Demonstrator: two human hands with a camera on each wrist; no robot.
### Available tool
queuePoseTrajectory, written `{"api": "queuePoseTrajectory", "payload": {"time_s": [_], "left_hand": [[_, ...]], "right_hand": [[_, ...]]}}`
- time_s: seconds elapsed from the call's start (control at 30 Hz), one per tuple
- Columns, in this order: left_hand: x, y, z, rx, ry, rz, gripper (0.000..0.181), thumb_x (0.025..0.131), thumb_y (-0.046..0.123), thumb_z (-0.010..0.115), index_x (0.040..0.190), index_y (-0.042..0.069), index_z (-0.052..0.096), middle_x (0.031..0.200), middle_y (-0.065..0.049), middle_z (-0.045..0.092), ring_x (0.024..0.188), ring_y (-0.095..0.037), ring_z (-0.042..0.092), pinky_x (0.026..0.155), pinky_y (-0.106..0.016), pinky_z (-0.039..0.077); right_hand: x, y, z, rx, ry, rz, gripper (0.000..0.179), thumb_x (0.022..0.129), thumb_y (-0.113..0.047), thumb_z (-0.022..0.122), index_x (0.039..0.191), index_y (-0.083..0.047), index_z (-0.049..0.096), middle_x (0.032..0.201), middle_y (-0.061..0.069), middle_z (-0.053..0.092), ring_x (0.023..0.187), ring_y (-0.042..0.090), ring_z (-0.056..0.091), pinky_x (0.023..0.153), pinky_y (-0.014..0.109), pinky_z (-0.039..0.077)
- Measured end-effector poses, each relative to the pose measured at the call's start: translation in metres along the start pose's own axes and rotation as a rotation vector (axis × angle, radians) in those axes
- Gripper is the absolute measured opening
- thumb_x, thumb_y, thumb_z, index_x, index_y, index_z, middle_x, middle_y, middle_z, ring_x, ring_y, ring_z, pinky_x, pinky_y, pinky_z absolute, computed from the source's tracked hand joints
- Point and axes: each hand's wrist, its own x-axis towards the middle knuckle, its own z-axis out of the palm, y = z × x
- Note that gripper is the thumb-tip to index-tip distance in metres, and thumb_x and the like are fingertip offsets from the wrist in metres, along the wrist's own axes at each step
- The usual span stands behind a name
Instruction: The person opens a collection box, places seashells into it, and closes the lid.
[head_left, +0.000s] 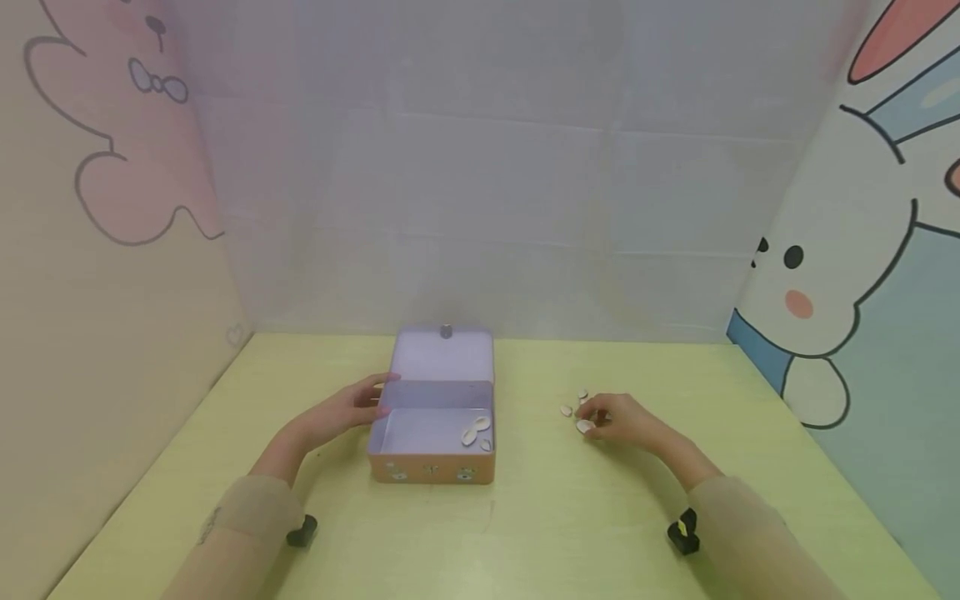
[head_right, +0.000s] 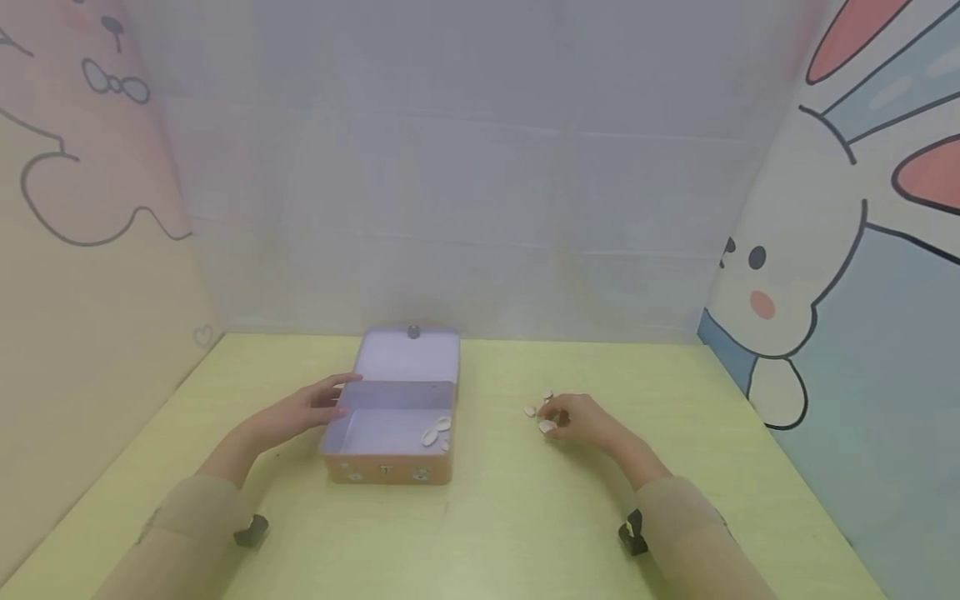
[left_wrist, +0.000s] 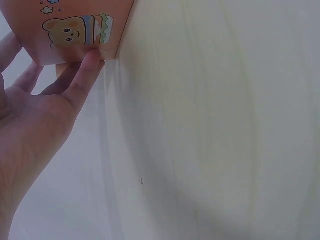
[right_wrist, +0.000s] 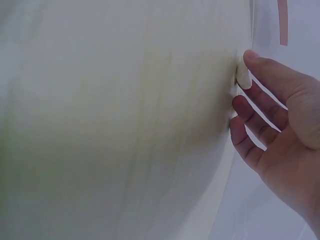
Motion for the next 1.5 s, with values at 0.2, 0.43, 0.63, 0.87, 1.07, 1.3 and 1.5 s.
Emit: {"api": "queuePoseTrajectory", "payload": {"time_s": [0.2,0.43,0.63,0.87,1.07,1.3,1.5], "left_hand": [[0.001,-0.001,0.0,-0.016,-0.004,-0.003,0.06,0.097,0.027,0.054,0.149,0.022,0.025,0.151,-0.019,0.027,0.139,-0.039,0.026,0.108,-0.051,0.035],[0.002,-0.002,0.0,-0.029,-0.006,0.004,0.059,0.097,0.026,0.054,0.148,0.022,0.026,0.151,-0.019,0.028,0.139,-0.039,0.026,0.108,-0.051,0.035],[0.002,-0.001,-0.001,-0.033,-0.003,-0.001,0.059,0.097,0.026,0.054,0.148,0.023,0.026,0.151,-0.019,0.027,0.139,-0.039,0.026,0.108,-0.052,0.034],[0.003,-0.001,-0.001,-0.038,-0.006,-0.005,0.059,0.096,0.025,0.054,0.148,0.022,0.025,0.151,-0.019,0.027,0.139,-0.039,0.025,0.108,-0.052,0.034],[0.004,-0.003,-0.001,-0.042,-0.008,-0.008,0.06,0.096,0.027,0.055,0.148,0.023,0.026,0.151,-0.018,0.028,0.139,-0.039,0.026,0.108,-0.051,0.035],[0.006,-0.006,-0.002,-0.048,-0.013,-0.008,0.059,0.096,0.026,0.055,0.148,0.023,0.026,0.151,-0.019,0.027,0.139,-0.039,0.025,0.108,-0.052,0.035],[0.007,-0.009,-0.002,-0.053,-0.013,-0.01,0.059,0.096,0.026,0.055,0.148,0.023,0.027,0.152,-0.018,0.026,0.14,-0.038,0.024,0.109,-0.051,0.034]], "right_hand": [[0.001,0.004,0.002,-0.004,-0.017,-0.006,0.02,0.078,-0.012,0.076,0.096,-0.006,0.069,0.083,0.0,0.063,0.075,0.012,0.055,0.066,0.024,0.05],[0.004,0.007,0.006,0.003,-0.023,-0.003,0.016,0.08,-0.011,0.075,0.095,-0.008,0.069,0.081,-0.001,0.061,0.073,0.01,0.052,0.063,0.021,0.047],[0.004,0.002,0.004,0.0,-0.034,0.01,0.017,0.08,-0.011,0.075,0.095,-0.009,0.069,0.082,-0.001,0.061,0.074,0.011,0.053,0.064,0.02,0.047],[0.004,-0.011,-0.003,-0.005,-0.051,-0.003,0.017,0.081,-0.01,0.073,0.098,-0.008,0.069,0.086,0.0,0.063,0.075,0.015,0.055,0.062,0.021,0.048],[0.004,-0.023,-0.006,-0.013,-0.045,-0.065,0.018,0.083,-0.01,0.072,0.1,-0.006,0.069,0.086,-0.001,0.062,0.074,0.014,0.056,0.06,0.021,0.048],[0.006,-0.038,-0.009,-0.027,-0.009,-0.124,0.021,0.083,-0.012,0.072,0.104,-0.005,0.069,0.086,-0.002,0.061,0.076,0.014,0.055,0.062,0.022,0.051],[0.007,-0.056,-0.014,-0.042,0.018,-0.161,0.024,0.084,-0.014,0.071,0.107,-0.006,0.067,0.088,-0.003,0.061,0.077,0.014,0.055,0.064,0.025,0.053]]}}
